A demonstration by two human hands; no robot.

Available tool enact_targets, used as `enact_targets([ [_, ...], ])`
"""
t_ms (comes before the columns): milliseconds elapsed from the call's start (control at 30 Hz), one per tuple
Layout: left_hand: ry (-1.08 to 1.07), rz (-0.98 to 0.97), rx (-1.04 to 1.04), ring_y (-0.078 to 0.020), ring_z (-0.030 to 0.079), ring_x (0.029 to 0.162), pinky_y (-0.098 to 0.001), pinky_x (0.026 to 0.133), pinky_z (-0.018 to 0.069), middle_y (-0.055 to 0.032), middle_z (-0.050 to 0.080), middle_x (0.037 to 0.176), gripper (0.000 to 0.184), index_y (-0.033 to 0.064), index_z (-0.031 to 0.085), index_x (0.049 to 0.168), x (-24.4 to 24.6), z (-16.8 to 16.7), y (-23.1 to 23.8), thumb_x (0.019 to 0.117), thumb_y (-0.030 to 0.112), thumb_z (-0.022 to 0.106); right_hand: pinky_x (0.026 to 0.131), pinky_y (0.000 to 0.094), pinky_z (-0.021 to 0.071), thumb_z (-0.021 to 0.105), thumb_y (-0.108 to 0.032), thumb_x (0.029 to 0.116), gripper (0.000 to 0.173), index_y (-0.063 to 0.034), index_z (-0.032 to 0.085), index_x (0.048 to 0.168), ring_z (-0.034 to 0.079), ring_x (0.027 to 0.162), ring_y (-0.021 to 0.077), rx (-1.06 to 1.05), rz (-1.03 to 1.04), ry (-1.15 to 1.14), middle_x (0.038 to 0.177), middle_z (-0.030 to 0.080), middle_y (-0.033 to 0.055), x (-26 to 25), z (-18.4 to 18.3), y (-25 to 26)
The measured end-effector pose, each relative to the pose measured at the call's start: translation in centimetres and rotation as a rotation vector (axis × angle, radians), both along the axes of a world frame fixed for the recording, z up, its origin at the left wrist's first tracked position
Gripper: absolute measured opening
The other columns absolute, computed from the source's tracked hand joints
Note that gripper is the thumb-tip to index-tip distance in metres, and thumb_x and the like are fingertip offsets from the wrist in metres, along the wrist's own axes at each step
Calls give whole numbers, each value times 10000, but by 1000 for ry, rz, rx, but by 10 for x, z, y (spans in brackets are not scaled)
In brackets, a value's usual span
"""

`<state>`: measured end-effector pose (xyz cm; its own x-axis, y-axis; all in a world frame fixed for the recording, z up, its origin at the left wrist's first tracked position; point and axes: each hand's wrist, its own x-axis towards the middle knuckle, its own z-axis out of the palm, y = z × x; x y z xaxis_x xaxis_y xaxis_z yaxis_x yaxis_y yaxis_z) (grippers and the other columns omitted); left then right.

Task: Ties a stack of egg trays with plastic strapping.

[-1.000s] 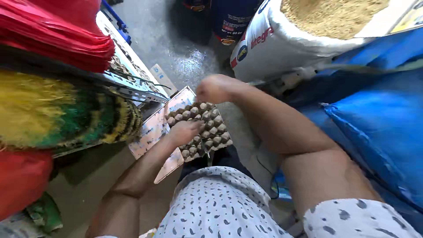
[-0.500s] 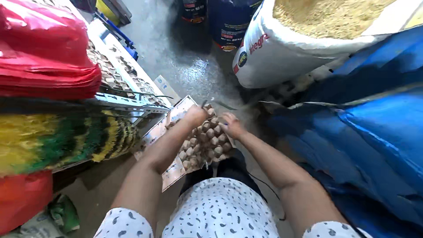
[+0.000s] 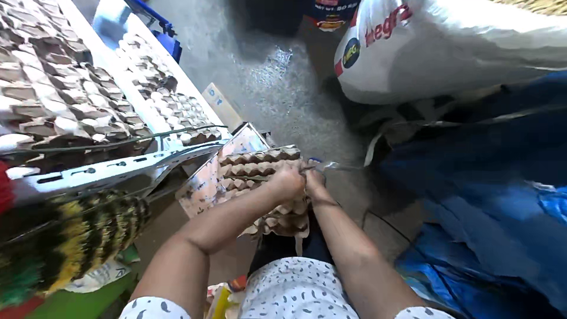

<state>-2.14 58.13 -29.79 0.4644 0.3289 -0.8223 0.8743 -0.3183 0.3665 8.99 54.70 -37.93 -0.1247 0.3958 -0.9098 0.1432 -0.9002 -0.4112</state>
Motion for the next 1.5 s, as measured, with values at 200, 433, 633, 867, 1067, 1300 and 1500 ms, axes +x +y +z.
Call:
enact_targets([
  [200,-140,201,101,-380,653,1127,-567,961,516,-167,709,1151,186,23,717,1124,-11,3,7,974,97,637,880,399,568,143,-567,1093,674,-114,554,1374,665,1039,175,-142,-245,212,1153,688,91,15,-57,-16],
  [433,110,680,80,-340,691,948,-618,853,539,-141,719,946,186,60,761,901,-167,46,-24,987,174,641,1142,549,398,402,-479,1061,602,-121,418,1544,431,1430,320,145,22,-11,1571,428,165,42,-88,-4],
  [633,279,684,51,-376,688,1006,-642,890,522,-169,723,1001,188,65,763,959,-199,46,-31,1012,158,608,1162,681,277,678,-513,871,572,-153,685,1315,410,1461,361,888,1002,-3,1517,536,111,-8,-3,82],
  [867,110,485,393,-401,696,980,-627,829,553,-184,706,981,180,40,725,942,-184,28,20,1008,136,588,1086,699,395,789,-646,787,923,-312,430,1569,571,1306,380,606,1481,189,1390,634,143,-112,0,108],
  [1067,228,547,232,-397,651,1143,-651,925,519,-172,691,1160,191,69,729,1052,-196,-38,62,1017,194,590,1043,663,457,659,-597,935,528,-215,719,1293,631,1225,350,533,1429,195,1253,707,132,-127,-20,114],
  [1300,227,576,195,-395,647,1153,-650,938,511,-174,693,1154,199,72,729,1049,-205,-45,70,1022,230,612,954,652,514,736,-465,920,387,-140,784,1125,696,1067,336,525,1352,164,1075,749,139,-146,-30,124],
  [1500,238,701,420,-398,680,1055,-601,895,541,-166,697,1149,216,71,736,1056,-190,-60,36,1032,211,573,901,612,524,734,-305,916,226,-98,784,991,682,999,313,451,1210,128,1007,733,139,-157,-26,122],
])
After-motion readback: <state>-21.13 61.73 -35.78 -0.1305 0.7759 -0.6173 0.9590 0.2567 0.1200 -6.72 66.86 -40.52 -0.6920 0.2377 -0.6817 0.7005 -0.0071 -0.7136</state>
